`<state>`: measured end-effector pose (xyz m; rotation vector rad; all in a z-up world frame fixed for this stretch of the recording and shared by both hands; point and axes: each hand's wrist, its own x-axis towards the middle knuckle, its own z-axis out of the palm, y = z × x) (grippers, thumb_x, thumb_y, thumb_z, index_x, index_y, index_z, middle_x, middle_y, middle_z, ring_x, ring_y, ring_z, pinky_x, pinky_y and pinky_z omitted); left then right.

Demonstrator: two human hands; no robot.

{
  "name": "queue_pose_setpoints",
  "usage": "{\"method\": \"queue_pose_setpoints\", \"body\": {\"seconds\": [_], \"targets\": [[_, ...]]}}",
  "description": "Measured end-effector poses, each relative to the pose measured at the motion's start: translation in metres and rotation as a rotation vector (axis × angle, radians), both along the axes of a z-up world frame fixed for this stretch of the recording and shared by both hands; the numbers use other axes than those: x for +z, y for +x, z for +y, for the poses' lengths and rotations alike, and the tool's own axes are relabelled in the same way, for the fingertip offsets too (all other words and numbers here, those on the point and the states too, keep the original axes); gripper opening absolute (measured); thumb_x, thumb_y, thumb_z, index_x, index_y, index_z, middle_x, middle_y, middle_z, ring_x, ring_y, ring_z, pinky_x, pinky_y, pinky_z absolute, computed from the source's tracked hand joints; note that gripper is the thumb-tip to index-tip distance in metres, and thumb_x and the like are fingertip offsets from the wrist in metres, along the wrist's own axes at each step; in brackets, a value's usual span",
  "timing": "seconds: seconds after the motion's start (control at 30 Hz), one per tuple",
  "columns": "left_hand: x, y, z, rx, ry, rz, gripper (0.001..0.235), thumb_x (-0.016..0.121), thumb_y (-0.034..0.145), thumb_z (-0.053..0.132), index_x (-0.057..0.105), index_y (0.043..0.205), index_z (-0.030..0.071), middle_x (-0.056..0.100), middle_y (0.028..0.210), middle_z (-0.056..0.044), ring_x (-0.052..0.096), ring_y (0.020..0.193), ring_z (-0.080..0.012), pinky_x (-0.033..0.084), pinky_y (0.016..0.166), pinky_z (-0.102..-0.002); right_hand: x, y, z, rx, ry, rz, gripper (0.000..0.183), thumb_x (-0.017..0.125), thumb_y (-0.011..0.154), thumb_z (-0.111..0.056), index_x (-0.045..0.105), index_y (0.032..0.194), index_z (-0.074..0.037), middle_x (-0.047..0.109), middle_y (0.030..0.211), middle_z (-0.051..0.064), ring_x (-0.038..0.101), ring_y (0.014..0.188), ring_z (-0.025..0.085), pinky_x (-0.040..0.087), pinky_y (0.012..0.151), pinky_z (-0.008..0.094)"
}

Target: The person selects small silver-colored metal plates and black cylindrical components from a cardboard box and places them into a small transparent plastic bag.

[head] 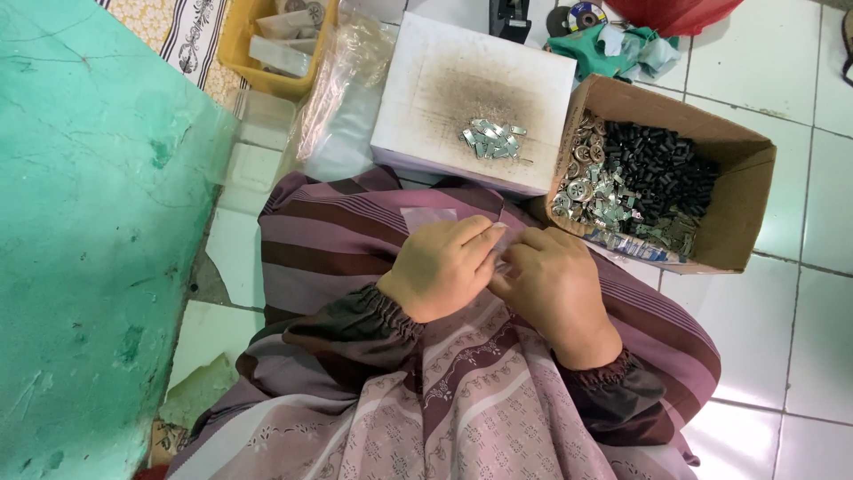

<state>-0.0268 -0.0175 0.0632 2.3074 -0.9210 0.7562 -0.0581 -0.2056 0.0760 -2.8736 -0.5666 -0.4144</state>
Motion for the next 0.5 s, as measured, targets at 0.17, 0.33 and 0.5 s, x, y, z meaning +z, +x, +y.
{"method": "queue_pose_setpoints", "body": {"seconds": [0.17, 0.33, 0.5], "targets": [[-0.020, 0.008, 0.002, 0.013, -0.028, 0.021, 0.024, 0.057, 0.105, 0.014, 0.068, 0.123, 0.002, 0.066, 0.105, -0.003, 0.063, 0.090, -0.0156, 0.049, 0.078, -0.026, 0.013, 0.009, 0.009, 0.007, 0.049, 0.059, 0.029, 0.082, 0.078, -0.040, 0.079, 0.085, -0.013, 0.074, 0.087, 0.005, 0.072, 0.085, 0.028, 0.056, 0.075, 0.040], [0.001, 0.036, 0.011, -0.031, -0.113, 0.078, 0.034, 0.061, 0.092, -0.006, 0.068, 0.124, 0.004, 0.067, 0.111, -0.010, 0.070, 0.093, -0.0297, 0.059, 0.075, -0.039, 0.020, 0.032, -0.001, 0.122, 0.647, 0.119, 0.029, 0.088, 0.079, -0.016, 0.077, 0.104, -0.005, 0.076, 0.106, 0.014, 0.073, 0.099, 0.037, 0.057, 0.085, 0.045], [0.061, 0.070, 0.038, -0.098, -0.252, 0.127, 0.039, 0.057, 0.091, -0.011, 0.070, 0.123, 0.006, 0.069, 0.112, -0.008, 0.071, 0.098, -0.0244, 0.060, 0.087, -0.034, -0.029, 0.095, -0.055, -0.037, 0.825, -0.093, 0.013, 0.077, 0.096, 0.005, 0.075, 0.109, 0.004, 0.070, 0.101, 0.021, 0.068, 0.090, 0.034, 0.052, 0.073, 0.037]]}}
